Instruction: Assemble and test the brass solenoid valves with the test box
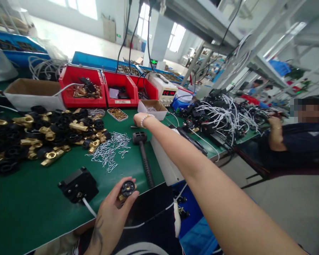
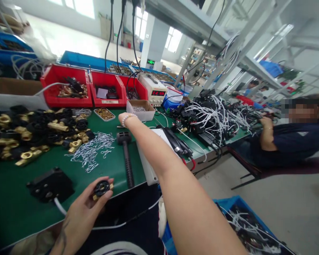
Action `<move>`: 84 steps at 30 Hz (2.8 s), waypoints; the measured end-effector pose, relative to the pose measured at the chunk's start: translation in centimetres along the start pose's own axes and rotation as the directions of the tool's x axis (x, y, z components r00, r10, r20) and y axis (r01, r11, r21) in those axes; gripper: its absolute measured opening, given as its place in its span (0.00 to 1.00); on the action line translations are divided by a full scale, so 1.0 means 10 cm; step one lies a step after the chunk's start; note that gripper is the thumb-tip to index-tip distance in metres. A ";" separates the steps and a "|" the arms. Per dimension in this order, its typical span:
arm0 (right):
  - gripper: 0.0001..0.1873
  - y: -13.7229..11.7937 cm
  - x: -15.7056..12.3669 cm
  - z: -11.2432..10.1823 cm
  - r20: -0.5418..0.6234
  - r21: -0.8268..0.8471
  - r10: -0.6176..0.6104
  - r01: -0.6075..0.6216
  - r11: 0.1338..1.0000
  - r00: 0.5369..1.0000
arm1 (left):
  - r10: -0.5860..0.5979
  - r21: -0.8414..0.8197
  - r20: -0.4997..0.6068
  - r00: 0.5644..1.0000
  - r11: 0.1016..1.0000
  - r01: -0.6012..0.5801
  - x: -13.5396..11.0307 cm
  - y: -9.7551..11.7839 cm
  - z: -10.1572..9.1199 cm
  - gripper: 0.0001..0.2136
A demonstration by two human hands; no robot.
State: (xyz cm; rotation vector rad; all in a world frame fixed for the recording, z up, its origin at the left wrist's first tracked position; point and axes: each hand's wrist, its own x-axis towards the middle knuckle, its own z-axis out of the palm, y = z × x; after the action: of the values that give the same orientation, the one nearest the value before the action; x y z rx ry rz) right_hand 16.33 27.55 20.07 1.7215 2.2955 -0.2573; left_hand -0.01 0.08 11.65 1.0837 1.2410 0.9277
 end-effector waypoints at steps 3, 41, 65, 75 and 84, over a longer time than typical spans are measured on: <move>0.08 0.00 -0.05 -0.01 -0.001 -0.133 -0.003 0.002 0.991 1.000 | -0.021 0.006 -0.002 1.000 1.000 0.021 0.00 0.04 0.00 0.32; 0.06 -0.64 -2.82 0.38 -0.753 0.418 -0.128 0.619 0.665 0.646 | 0.555 0.042 0.083 0.828 0.828 -0.559 -0.66 0.51 -0.19 0.17; 0.12 -1.01 -3.31 0.47 -0.766 0.076 -0.439 0.745 0.663 0.469 | 0.790 0.261 0.314 0.527 0.461 -0.848 -0.89 0.69 -0.22 0.13; 0.12 -1.07 -3.32 0.55 -0.818 0.130 -0.360 0.754 0.643 0.448 | 0.808 0.439 0.244 0.537 0.401 -0.804 -0.91 0.66 -0.16 0.11; 0.14 -1.09 -3.27 0.66 -0.841 0.170 -0.313 0.765 0.621 0.441 | 0.826 0.555 0.277 0.490 0.279 -0.784 -0.92 0.62 -0.14 0.11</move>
State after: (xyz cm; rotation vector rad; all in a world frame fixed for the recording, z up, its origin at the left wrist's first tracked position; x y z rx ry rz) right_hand 15.17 -7.35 23.83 1.2366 3.7732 -0.4005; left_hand -2.32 -6.99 20.02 2.4197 1.0065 1.3436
